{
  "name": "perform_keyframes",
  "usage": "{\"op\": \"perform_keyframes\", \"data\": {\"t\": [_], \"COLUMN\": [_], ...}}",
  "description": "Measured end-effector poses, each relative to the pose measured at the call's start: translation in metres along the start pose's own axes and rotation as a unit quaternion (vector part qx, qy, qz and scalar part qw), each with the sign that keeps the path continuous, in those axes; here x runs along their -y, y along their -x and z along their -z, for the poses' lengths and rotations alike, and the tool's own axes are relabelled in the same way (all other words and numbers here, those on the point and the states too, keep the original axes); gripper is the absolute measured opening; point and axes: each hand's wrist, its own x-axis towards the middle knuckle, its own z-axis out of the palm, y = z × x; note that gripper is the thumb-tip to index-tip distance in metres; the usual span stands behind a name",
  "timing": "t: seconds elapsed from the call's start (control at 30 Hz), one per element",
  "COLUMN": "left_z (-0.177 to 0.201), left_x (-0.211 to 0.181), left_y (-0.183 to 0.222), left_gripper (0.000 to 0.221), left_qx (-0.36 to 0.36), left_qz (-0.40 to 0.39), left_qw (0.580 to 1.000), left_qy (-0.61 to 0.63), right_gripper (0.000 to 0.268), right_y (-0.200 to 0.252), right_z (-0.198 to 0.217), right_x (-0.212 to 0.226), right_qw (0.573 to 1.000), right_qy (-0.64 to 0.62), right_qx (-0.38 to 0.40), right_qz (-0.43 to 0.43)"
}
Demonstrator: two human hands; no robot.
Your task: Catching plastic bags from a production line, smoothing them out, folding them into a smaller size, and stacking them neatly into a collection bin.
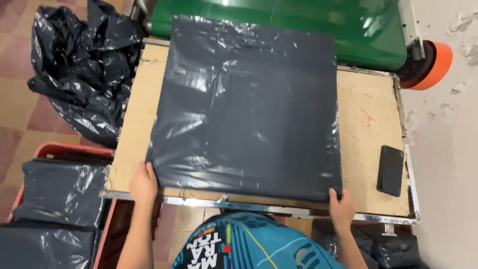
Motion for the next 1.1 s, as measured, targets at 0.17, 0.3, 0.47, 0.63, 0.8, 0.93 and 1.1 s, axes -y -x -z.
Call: {"op": "perform_keyframes", "data": {"t": [0.17, 0.3, 0.47, 0.63, 0.8, 0.93, 1.1], "left_z": [0.011, 0.018, -0.001, -0.089, -0.106, -0.117, -0.146], "left_x": [-0.002, -0.012, -0.176, -0.255, -0.229, -0.273, -0.297], "left_y": [0.034, 0.042, -0.004, -0.052, -0.11, -0.118, -0.123], "left_gripper": [0.04, 0.039, 0.041, 0.067, 0.076, 0.073, 0.073], "left_qx": [0.022, -0.052, 0.011, 0.054, 0.071, 0.041, 0.108], "left_qz": [0.031, 0.03, -0.214, -0.431, -0.211, -0.262, -0.258], "left_qw": [0.999, 0.991, 0.971, 0.885, 0.949, 0.944, 0.938], "left_qy": [-0.017, -0.117, -0.102, -0.165, -0.224, -0.199, -0.206], "right_gripper": [0.045, 0.038, 0.043, 0.062, 0.064, 0.073, 0.078], "right_y": [0.011, 0.004, 0.0, -0.042, -0.215, -0.376, -0.44], "right_z": [-0.003, -0.016, -0.048, -0.122, -0.095, -0.114, -0.113], "right_x": [-0.032, -0.041, 0.131, 0.214, 0.202, 0.199, 0.236], "right_qw": [0.993, 0.968, 0.93, 0.787, 0.867, 0.966, 0.995], "right_qy": [0.121, 0.228, 0.106, 0.14, 0.195, 0.15, 0.049], "right_qx": [-0.004, -0.097, -0.1, 0.051, -0.045, -0.081, -0.01], "right_qz": [0.007, 0.051, 0.338, 0.599, 0.457, 0.194, 0.092]}}
